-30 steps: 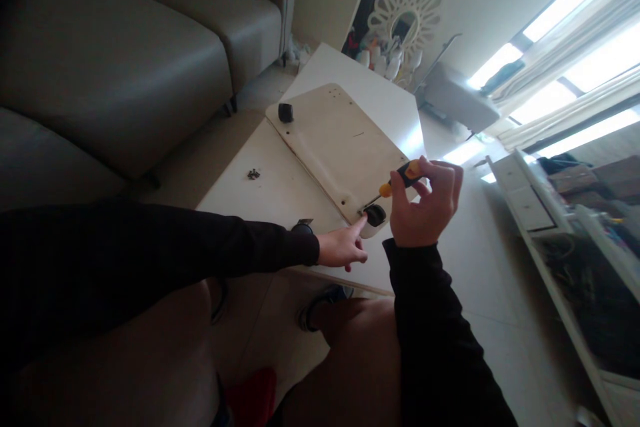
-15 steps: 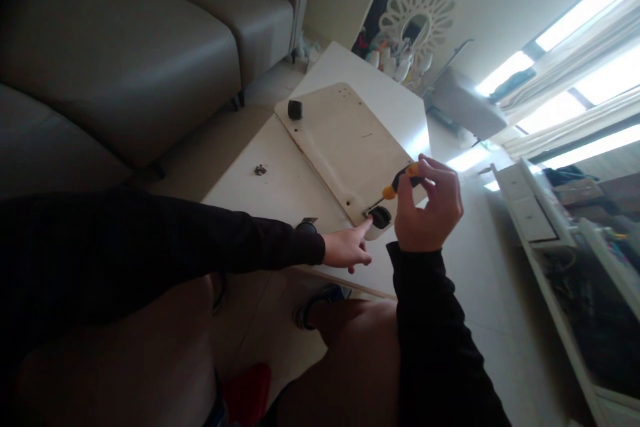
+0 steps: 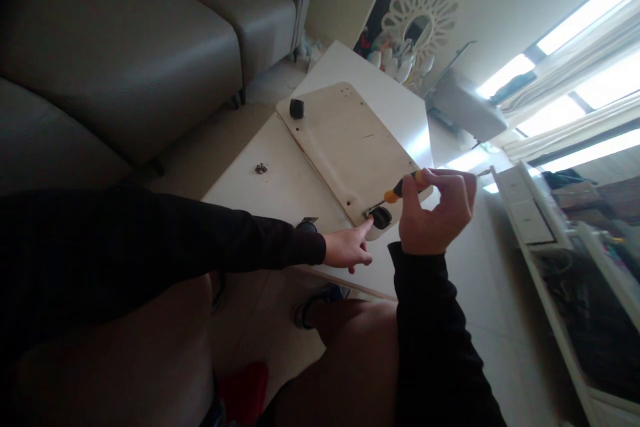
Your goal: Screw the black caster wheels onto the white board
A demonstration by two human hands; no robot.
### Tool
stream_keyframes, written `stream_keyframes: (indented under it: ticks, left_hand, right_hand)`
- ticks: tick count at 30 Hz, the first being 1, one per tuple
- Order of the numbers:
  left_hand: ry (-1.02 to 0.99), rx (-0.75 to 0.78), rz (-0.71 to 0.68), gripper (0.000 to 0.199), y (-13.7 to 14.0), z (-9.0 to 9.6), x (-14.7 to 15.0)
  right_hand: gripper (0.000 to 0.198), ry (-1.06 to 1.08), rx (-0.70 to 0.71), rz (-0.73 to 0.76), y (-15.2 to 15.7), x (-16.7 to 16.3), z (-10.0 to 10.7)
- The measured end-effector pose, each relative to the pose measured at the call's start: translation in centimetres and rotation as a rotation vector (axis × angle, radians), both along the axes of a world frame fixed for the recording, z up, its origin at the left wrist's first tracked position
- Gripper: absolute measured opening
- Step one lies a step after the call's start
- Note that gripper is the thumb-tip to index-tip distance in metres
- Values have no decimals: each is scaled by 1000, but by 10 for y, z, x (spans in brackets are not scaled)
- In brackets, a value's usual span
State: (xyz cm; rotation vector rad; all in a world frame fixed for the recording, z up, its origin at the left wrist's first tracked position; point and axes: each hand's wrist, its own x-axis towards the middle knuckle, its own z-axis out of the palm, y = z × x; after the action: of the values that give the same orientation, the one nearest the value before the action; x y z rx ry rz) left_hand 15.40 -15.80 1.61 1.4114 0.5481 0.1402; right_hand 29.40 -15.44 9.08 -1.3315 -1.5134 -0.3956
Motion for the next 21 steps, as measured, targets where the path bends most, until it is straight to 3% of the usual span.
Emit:
stream_keyframes:
  ticks: [3, 7, 14, 21]
  left_hand:
    - [0, 17, -1, 120, 0, 0, 0]
    - [2, 1, -6, 119, 0, 3, -1]
    - [-4, 13, -6, 117, 0, 2, -1]
    - [9, 0, -19, 117, 1, 6, -4]
  right_hand:
    - [19, 5, 142, 61, 2, -2, 1]
    - [7, 59, 72, 143, 3, -6, 0]
    - [18, -12, 121, 5, -1, -3, 3]
    - [8, 33, 61, 113, -1, -9, 2]
